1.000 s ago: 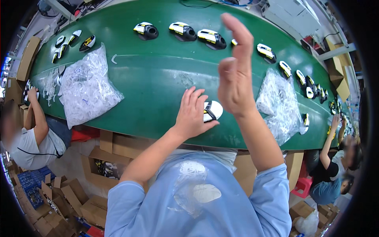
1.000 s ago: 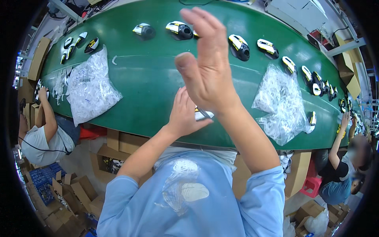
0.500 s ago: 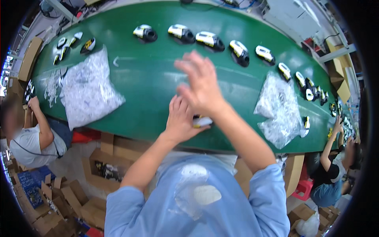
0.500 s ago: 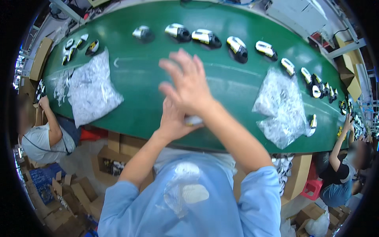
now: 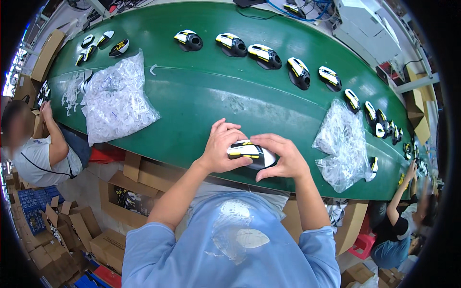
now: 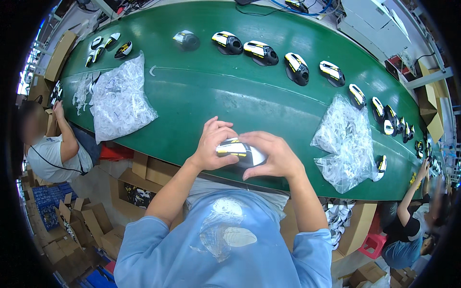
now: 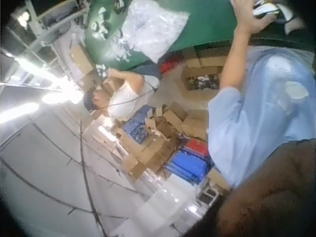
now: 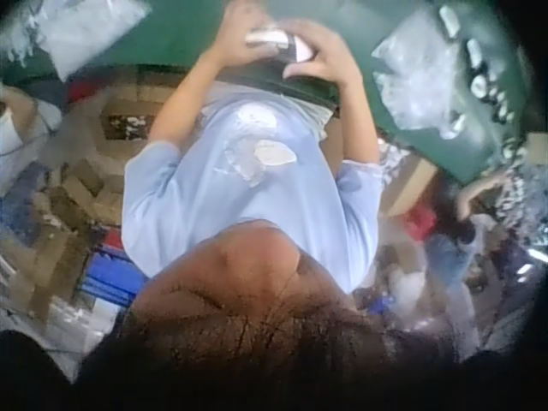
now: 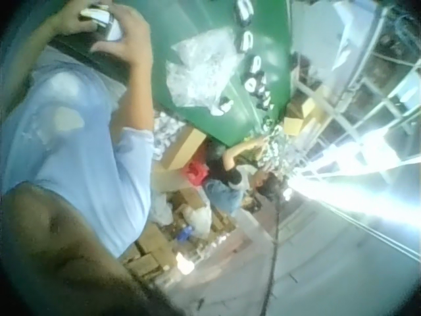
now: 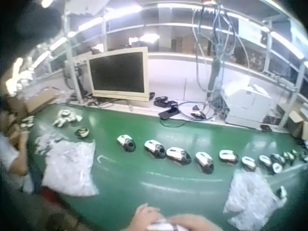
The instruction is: Assemble computer mice by attaching plastic components and placing finished units on a conveyor belt.
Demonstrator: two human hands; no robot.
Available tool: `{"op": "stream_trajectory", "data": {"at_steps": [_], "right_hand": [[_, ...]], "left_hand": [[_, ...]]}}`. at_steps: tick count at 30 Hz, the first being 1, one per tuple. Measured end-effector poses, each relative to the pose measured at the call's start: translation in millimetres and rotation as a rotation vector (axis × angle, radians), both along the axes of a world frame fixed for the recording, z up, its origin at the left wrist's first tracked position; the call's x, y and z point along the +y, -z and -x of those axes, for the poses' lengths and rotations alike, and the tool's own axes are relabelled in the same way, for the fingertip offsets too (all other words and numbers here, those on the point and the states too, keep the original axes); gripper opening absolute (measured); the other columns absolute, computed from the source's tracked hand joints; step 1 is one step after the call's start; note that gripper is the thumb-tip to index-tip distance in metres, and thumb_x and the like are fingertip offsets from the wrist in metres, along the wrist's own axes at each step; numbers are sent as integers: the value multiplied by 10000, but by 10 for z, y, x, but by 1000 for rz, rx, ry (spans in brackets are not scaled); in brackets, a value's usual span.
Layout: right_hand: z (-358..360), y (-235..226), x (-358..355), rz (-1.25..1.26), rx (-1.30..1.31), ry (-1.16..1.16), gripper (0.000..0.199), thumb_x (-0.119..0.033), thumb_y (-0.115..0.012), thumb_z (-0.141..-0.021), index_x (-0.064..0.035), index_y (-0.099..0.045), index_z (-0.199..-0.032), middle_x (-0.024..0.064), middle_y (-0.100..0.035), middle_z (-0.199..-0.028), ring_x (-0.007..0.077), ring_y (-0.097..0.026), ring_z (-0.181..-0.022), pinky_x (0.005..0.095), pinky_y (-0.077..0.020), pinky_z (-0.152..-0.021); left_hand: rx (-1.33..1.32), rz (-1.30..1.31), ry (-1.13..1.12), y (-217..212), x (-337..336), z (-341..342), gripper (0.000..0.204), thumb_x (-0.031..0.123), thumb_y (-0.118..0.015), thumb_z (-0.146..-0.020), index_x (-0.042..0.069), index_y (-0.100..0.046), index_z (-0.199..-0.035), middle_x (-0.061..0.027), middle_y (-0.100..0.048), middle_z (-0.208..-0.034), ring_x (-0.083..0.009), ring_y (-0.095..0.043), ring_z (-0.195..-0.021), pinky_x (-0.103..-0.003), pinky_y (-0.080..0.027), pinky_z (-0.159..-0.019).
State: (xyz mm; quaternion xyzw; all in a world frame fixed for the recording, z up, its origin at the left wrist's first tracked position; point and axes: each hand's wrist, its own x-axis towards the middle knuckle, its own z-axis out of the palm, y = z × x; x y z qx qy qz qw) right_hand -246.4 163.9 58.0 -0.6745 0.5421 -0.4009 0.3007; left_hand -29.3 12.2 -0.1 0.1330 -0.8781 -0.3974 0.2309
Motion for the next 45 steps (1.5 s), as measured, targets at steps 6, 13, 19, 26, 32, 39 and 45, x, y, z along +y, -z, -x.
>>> {"op": "stream_trajectory", "data": {"at_steps": [6, 13, 19, 26, 32, 39, 45], "right_hand": [[-70, 116, -48, 50, 53, 82, 743, -302, -1044, -653, -24, -737, -1270, 139, -778, -1224, 350, -759, -1140, 435, -624, -968], [-94, 54, -141, 53, 24, 15, 737, -355, -1032, -663, -19, -733, -1247, 146, -779, -1194, 358, -766, -1084, 439, -622, -931], [-75, 190, -338, 192, -28, -12, 714, -357, -1025, -678, -91, -757, -1285, 106, -799, -1160, 317, -770, -1004, 413, -619, -868], [14, 489, -383, 517, 2, 159, 646, -403, -1039, -607, -86, -811, -1122, 72, -825, -1081, 254, -758, -821, 351, -605, -733], [156, 337, -390, 409, -54, 92, 715, -437, -1016, -617, -128, -797, -1223, 47, -799, -1190, 266, -706, -938, 387, -594, -785], [216, 274, -308, 102, -18, -122, 926, -597, -962, -674, -163, -666, -1437, 131, -693, -1345, 387, -674, -1176, 503, -534, -979], [191, 335, -314, 149, -4, -117, 847, -591, -949, -705, -168, -714, -1399, 123, -709, -1307, 360, -685, -1128, 482, -544, -959]], "left_hand": [[-21, -76, 45, -4, -32, 2, 548, 612, -746, -854, 100, -761, -1050, -72, -757, -1069, -361, -619, -1303, -616, -224, -1270], [30, -135, 43, 19, -63, -29, 531, 611, -769, -847, 100, -767, -991, -82, -757, -1006, -363, -643, -1285, -637, -244, -1263], [49, -158, 15, 22, -76, -59, 651, 663, -633, -902, 35, -748, -1031, -129, -738, -1064, -351, -675, -1221, -594, -273, -1260], [92, -152, -44, -31, -21, 56, 663, 707, -607, -956, 52, -706, -1000, -89, -738, -1021, -319, -699, -1014, -579, -322, -1219], [82, -177, -131, 56, 42, 20, 737, 748, -733, -862, 36, -706, -1052, -119, -747, -1053, -307, -713, -1029, -575, -359, -1200], [45, 35, -146, 20, 73, 101, 797, 559, -1024, -622, 62, -710, -1161, -91, -753, -1087, -272, -736, -1041, -564, -421, -1165], [61, -14, -141, 67, 78, 75, 768, 545, -1021, -627, 68, -714, -1145, -87, -750, -1085, -271, -734, -1028, -565, -411, -1170]]}}
